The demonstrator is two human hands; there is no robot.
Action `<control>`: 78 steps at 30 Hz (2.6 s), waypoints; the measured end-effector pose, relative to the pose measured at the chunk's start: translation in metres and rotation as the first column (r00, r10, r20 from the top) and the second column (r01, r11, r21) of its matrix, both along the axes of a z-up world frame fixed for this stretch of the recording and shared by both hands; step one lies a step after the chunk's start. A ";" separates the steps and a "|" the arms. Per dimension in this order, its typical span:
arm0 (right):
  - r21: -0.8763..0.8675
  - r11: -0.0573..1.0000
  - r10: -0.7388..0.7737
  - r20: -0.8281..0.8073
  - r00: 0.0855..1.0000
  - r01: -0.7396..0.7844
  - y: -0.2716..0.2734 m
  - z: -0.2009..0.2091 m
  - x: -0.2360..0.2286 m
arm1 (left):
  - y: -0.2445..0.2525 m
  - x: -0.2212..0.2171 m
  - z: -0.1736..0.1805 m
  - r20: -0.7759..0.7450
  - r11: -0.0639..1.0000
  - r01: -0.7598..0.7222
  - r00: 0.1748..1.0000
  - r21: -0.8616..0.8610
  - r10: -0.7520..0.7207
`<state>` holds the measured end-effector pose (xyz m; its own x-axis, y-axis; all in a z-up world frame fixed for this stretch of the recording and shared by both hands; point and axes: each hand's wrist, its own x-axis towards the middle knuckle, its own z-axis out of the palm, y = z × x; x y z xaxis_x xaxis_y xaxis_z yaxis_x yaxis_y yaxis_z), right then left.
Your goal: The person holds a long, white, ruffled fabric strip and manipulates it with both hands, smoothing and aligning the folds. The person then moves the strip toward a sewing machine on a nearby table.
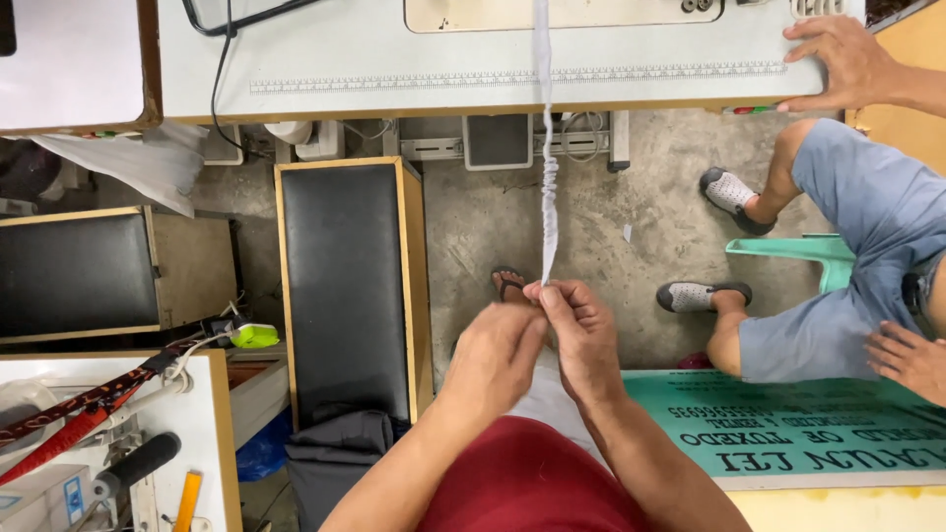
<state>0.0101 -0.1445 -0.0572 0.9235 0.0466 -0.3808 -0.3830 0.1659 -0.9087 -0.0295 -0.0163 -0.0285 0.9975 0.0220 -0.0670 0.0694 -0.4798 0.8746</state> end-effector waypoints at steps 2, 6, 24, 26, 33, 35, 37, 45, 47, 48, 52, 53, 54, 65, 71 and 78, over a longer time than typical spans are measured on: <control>-0.017 1.000 -0.002 -0.002 1.000 0.002 -0.007 0.005 -0.002 | 0.001 -0.012 0.071 -0.030 0.986 0.146 0.988 -0.084 -0.149; -0.190 0.981 0.031 -0.077 0.997 -0.045 -0.018 0.011 -0.002 | -0.003 -0.078 0.169 -0.048 0.965 0.263 0.964 -0.010 -0.263; 0.053 0.996 -0.070 0.074 0.995 0.066 -0.011 0.000 -0.013 | 0.039 -0.043 0.034 0.050 0.932 0.093 0.992 0.351 -0.118; 0.007 0.998 -0.057 0.096 0.994 0.057 0.001 0.020 -0.017 | 0.027 -0.025 0.022 0.010 0.988 0.077 0.997 0.137 -0.079; -0.034 0.999 -0.030 0.166 0.986 0.036 0.010 0.013 -0.020 | 0.003 0.019 -0.018 -0.326 0.846 -0.191 0.945 -0.498 0.021; -0.044 0.999 0.002 0.150 0.989 0.005 0.012 0.022 -0.017 | 0.005 0.023 -0.007 -0.345 0.832 -0.227 0.937 -0.507 0.045; -0.054 0.998 0.040 0.125 0.991 -0.033 0.014 0.027 -0.015 | 0.008 0.024 -0.001 -0.373 0.814 -0.273 0.925 -0.512 0.075; -0.462 0.833 0.332 -0.022 0.943 -0.304 -0.010 0.028 0.007 | 0.017 0.005 -0.009 -0.293 0.830 -0.343 0.928 -0.440 0.228; -0.305 0.905 0.319 0.028 0.947 -0.296 -0.003 0.029 0.005 | 0.015 0.002 0.002 -0.280 0.831 -0.346 0.930 -0.435 0.240; -0.135 0.952 0.288 0.090 0.953 -0.275 0.000 0.030 0.006 | 0.013 0.004 0.009 -0.252 0.838 -0.337 0.936 -0.430 0.247; 0.078 0.979 0.186 0.048 0.981 -0.190 0.022 0.042 -0.007 | 0.003 -0.009 0.007 -0.246 0.843 -0.341 0.935 -0.415 0.258; 0.126 0.983 0.133 0.010 0.991 -0.133 0.024 0.043 -0.012 | 0.003 -0.011 0.002 -0.219 0.857 -0.336 0.938 -0.391 0.268; 0.174 0.982 0.086 -0.027 0.996 -0.080 0.028 0.045 -0.015 | 0.003 -0.012 -0.002 -0.189 0.868 -0.335 0.940 -0.366 0.283; 0.160 0.984 -0.070 -0.094 0.993 0.085 0.038 0.035 -0.017 | -0.001 -0.010 0.007 0.074 0.948 -0.226 0.966 -0.225 0.248; 0.042 0.998 -0.060 0.125 0.990 0.055 0.025 0.015 -0.019 | 0.003 -0.012 -0.007 0.138 0.970 -0.137 0.976 -0.199 0.167; -0.159 0.987 0.030 0.290 0.957 0.017 0.012 0.018 -0.036 | 0.012 -0.022 0.028 -0.003 0.943 -0.251 0.967 -0.217 0.256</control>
